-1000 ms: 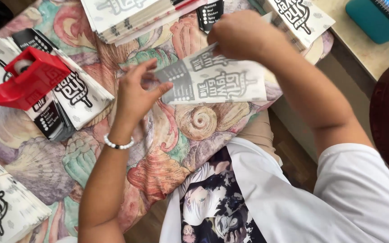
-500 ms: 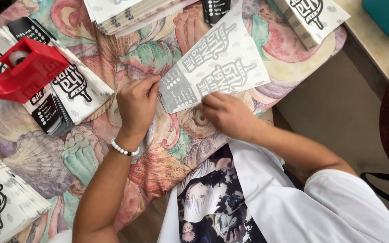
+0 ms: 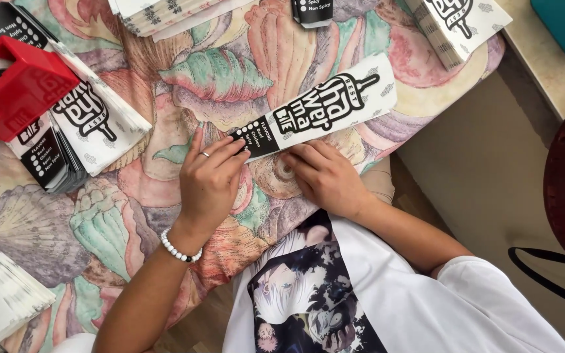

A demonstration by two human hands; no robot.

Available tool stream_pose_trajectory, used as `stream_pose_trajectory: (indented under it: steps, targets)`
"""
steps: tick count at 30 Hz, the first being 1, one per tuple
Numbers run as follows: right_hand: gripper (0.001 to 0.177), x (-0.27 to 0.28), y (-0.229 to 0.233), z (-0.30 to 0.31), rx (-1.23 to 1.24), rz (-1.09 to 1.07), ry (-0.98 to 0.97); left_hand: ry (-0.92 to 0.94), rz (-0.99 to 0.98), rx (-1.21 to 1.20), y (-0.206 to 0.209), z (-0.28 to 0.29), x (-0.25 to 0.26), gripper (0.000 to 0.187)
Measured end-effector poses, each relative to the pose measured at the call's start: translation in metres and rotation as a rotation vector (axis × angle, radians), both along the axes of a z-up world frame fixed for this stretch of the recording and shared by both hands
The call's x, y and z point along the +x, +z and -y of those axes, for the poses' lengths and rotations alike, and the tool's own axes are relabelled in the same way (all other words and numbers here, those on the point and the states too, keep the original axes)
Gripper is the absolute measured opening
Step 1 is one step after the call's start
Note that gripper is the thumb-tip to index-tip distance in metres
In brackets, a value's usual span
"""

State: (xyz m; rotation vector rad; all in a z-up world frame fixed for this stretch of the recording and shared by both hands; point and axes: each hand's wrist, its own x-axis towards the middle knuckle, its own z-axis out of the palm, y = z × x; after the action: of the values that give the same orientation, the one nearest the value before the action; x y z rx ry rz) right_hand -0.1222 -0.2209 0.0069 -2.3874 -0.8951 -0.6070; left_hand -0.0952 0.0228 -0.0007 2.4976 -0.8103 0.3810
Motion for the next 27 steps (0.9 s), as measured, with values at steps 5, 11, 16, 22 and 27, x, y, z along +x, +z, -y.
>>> stream_pose_trajectory:
  steps: [5,11,16,22,27]
  targets:
    - [0.016,-0.001,-0.009,-0.001,0.033,0.022,-0.006,-0.012,0.003,-0.009,-0.003,-0.002,0.000,0.012]
    - [0.014,0.001,-0.030,0.003,0.053,0.110,-0.017,-0.029,0.048,-0.007,-0.012,-0.002,-0.002,0.011]
    - [0.015,0.018,-0.008,0.003,-0.094,0.151,-0.074,-0.041,0.078,0.003,-0.009,0.001,-0.004,0.012]
    - [0.022,0.022,-0.010,0.004,-0.032,0.157,0.011,-0.046,0.110,0.014,-0.014,0.000,-0.005,0.012]
    - [0.019,0.025,-0.010,0.003,-0.057,0.120,0.007,-0.066,0.132,0.007,-0.015,0.002,0.000,0.012]
